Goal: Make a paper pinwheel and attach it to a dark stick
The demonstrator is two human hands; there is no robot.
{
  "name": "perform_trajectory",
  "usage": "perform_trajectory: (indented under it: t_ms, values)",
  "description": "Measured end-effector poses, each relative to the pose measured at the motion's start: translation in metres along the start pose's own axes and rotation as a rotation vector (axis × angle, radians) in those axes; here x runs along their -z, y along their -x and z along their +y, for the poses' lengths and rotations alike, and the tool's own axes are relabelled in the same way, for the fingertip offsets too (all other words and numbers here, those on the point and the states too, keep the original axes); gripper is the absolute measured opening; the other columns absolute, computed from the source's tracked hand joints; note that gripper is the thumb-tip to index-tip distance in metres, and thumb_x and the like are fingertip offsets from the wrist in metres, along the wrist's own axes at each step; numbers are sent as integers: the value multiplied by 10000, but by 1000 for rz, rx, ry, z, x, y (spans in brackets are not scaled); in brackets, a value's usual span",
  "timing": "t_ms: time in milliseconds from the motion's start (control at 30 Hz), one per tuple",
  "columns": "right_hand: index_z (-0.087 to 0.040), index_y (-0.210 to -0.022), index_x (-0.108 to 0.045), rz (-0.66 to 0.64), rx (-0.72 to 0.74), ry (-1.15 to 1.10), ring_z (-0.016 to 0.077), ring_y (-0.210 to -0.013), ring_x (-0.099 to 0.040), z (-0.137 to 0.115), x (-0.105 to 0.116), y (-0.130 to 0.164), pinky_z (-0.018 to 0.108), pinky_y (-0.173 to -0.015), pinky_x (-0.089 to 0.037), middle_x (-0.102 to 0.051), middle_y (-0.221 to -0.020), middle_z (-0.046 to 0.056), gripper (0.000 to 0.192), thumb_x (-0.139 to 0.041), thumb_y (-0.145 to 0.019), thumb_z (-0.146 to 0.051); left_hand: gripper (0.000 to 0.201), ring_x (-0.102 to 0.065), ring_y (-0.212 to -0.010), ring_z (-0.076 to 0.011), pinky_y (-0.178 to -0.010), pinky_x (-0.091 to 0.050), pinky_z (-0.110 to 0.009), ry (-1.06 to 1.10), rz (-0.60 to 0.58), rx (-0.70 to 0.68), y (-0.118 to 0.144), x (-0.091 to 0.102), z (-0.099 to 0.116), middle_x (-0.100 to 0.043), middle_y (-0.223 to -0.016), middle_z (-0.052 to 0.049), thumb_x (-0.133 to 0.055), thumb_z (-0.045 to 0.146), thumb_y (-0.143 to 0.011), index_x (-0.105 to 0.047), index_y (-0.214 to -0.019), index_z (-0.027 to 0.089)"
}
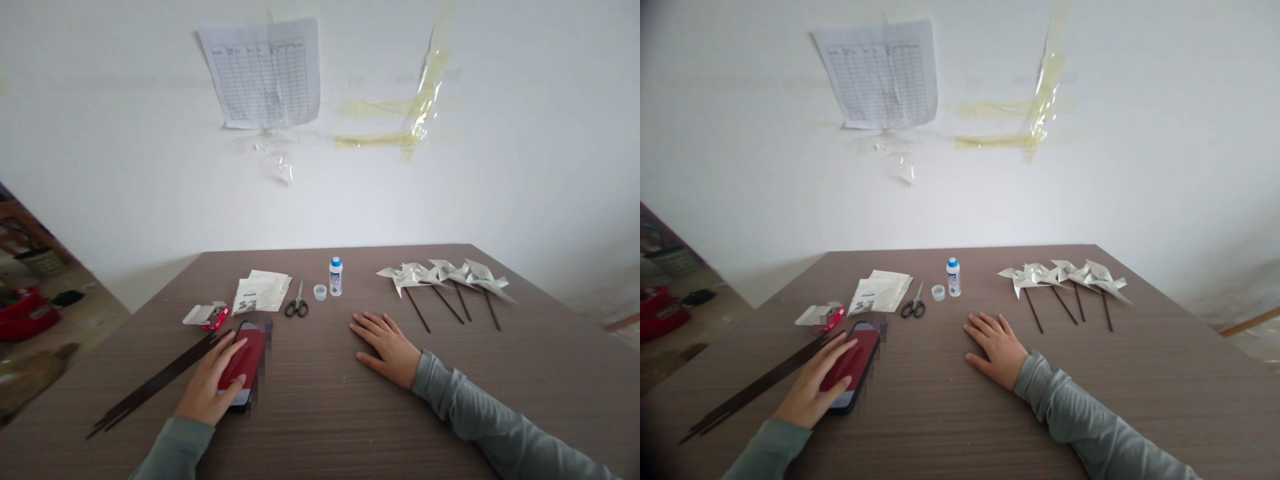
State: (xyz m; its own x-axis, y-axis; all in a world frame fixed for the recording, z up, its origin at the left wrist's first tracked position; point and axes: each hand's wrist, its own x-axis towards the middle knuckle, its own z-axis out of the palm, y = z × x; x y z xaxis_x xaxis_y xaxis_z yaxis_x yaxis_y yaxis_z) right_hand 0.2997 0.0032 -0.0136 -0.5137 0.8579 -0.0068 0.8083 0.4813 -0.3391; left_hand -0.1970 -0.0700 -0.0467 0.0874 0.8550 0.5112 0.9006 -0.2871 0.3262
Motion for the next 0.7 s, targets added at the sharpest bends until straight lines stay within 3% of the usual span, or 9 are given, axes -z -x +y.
perform_trajectory:
  t_ms: [167, 700]
  values:
    - [-323, -1993, -606, -7, -7, 9, 500, -1999, -375, -2, 1, 0, 855, -1629, -220, -463, -2114, 138, 819, -727, -1239, -620, 546, -780, -1728, -393, -1473, -646, -565, -24, -9, 14, -1, 4, 4, -790, -1871, -139, -665, 340, -1183, -855, -1694, 307]
    - [-309, -2007, -583, -20, -12, 6, 492, -2006, -360, -4, 4, 1, 842, -1637, -210, -439, -2124, 136, 830, -711, -1253, -630, 558, -756, -1750, -389, -1502, -612, -596, 3, -7, 10, 0, 0, 3, -767, -1893, -157, -590, 366, -1212, -834, -1707, 282]
